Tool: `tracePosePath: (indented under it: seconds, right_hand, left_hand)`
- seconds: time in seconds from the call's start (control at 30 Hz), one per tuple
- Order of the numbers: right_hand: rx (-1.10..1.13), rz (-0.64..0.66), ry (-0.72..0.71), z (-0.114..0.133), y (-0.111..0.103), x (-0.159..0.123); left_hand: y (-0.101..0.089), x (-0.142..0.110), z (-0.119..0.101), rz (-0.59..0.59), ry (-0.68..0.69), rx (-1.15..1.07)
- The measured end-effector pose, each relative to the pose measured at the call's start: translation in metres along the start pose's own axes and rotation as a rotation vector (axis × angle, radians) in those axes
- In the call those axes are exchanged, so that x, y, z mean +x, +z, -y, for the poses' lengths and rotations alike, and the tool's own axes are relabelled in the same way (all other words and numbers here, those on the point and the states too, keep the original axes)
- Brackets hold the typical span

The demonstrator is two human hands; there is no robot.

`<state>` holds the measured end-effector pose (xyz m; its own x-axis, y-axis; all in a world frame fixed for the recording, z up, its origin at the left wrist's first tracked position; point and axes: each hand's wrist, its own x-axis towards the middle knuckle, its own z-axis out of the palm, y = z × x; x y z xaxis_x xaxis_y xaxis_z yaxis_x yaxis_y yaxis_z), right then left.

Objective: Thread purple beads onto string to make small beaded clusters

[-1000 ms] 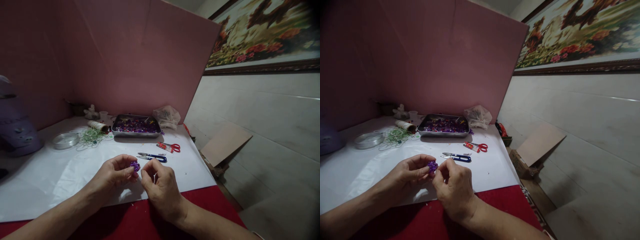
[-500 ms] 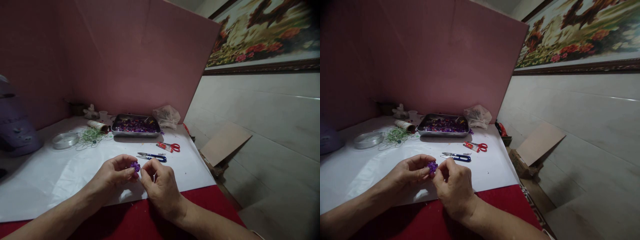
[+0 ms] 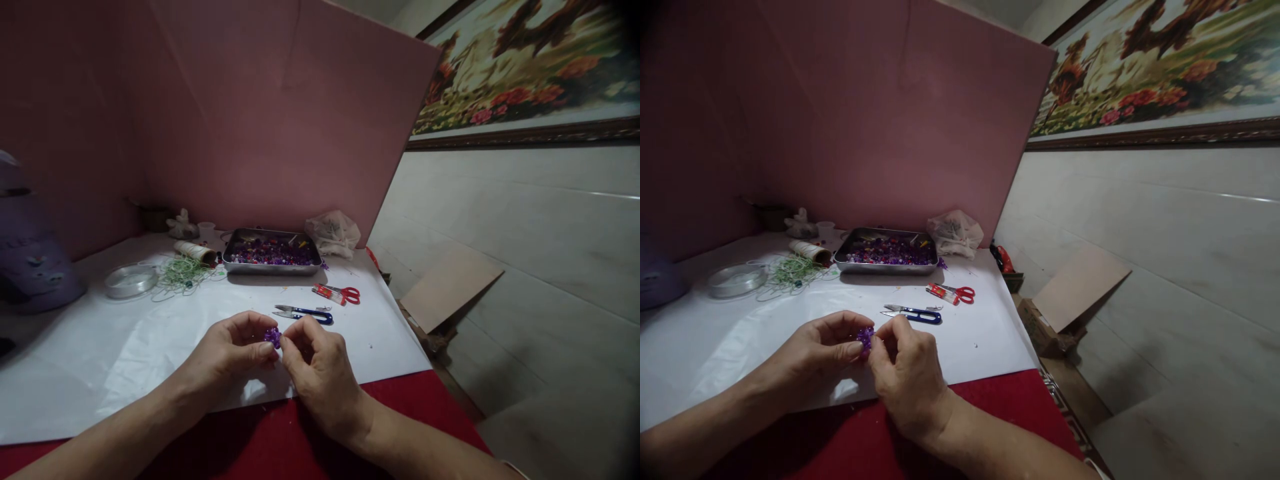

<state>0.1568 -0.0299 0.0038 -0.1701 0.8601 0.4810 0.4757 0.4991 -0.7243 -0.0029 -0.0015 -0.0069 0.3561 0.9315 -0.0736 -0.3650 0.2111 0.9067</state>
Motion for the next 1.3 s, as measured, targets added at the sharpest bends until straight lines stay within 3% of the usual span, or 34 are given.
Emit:
tracePosePath:
  seconds: [0.3, 0.8, 1.07, 1.3]
  right_hand:
    - [0.039, 0.046, 0.046, 0.0, -0.001, -0.002]
    - [0.008, 0.098, 0.012, 0.0, 0.005, -0.003]
    - [-0.105, -0.007, -0.085, -0.001, 0.004, -0.002]
    - [-0.129, 0.034, -0.076, 0.0, 0.009, 0.001]
  left_hand:
    - [0.001, -0.001, 0.0, 0.1, 0.029, 0.054]
    - [0.007, -0.005, 0.001, -0.097, 0.026, 0.241]
    - [0.013, -0.006, -0.005, -0.234, 0.132, 0.504]
    - [0.015, -0.009, -0.006, -0.191, 0.083, 0.445]
